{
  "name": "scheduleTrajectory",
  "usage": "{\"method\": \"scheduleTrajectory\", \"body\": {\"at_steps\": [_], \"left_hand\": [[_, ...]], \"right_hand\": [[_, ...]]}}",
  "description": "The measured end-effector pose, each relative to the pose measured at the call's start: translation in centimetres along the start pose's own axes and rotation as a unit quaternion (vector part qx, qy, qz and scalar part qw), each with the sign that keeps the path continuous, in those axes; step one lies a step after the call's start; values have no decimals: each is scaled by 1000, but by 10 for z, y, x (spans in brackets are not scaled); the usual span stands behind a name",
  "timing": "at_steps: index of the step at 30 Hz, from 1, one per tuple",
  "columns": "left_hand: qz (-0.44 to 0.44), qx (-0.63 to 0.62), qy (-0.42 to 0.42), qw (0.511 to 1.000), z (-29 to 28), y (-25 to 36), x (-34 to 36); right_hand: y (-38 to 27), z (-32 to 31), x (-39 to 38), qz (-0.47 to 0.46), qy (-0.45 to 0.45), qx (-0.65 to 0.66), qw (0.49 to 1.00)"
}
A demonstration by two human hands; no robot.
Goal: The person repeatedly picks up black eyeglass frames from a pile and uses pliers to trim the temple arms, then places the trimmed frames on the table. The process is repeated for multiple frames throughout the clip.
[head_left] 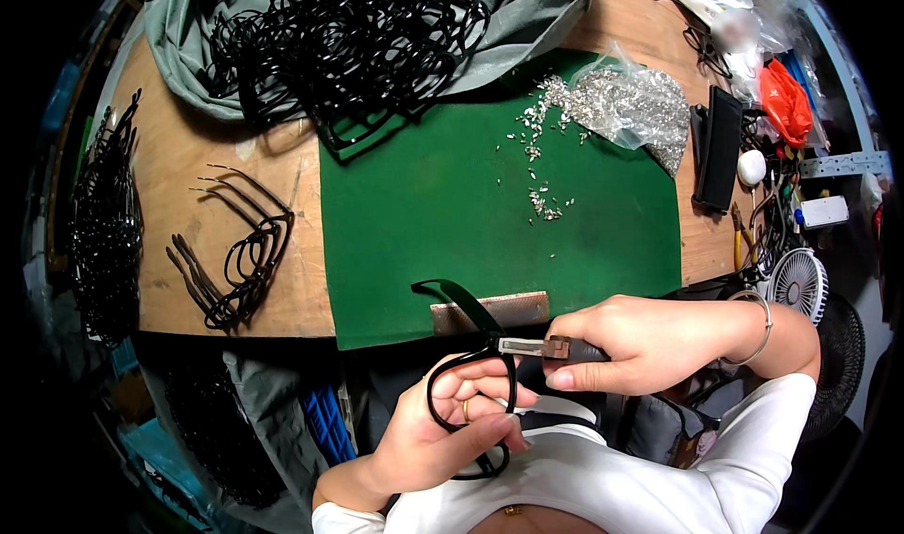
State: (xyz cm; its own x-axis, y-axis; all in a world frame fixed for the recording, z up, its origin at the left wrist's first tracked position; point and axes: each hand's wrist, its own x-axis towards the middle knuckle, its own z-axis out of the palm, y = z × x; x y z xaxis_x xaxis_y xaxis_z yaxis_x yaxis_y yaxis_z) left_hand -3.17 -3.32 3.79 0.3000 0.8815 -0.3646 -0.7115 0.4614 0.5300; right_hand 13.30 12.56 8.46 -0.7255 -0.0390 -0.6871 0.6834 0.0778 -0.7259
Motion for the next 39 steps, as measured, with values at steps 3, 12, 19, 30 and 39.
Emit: {"method": "scheduleTrajectory", "body": {"at_steps": [3, 12, 19, 30, 39], "left_hand": [[-7, 17, 11, 1000, 1, -3, -1], [3, 32, 15, 999, 4, -10, 4], [-9, 37, 6, 999, 7, 2, 9], [216, 338, 212, 891, -41, 46, 18], [192, 842, 363, 349, -98, 112, -5]], "right_hand": [[-2, 0, 2, -12, 18, -34, 999], [14, 15, 2, -27, 151, -146, 977], [30, -16, 12, 30, 120, -81, 989], [57, 13, 51, -60, 319, -123, 938], [54, 11, 47, -38, 303, -140, 942]]}}
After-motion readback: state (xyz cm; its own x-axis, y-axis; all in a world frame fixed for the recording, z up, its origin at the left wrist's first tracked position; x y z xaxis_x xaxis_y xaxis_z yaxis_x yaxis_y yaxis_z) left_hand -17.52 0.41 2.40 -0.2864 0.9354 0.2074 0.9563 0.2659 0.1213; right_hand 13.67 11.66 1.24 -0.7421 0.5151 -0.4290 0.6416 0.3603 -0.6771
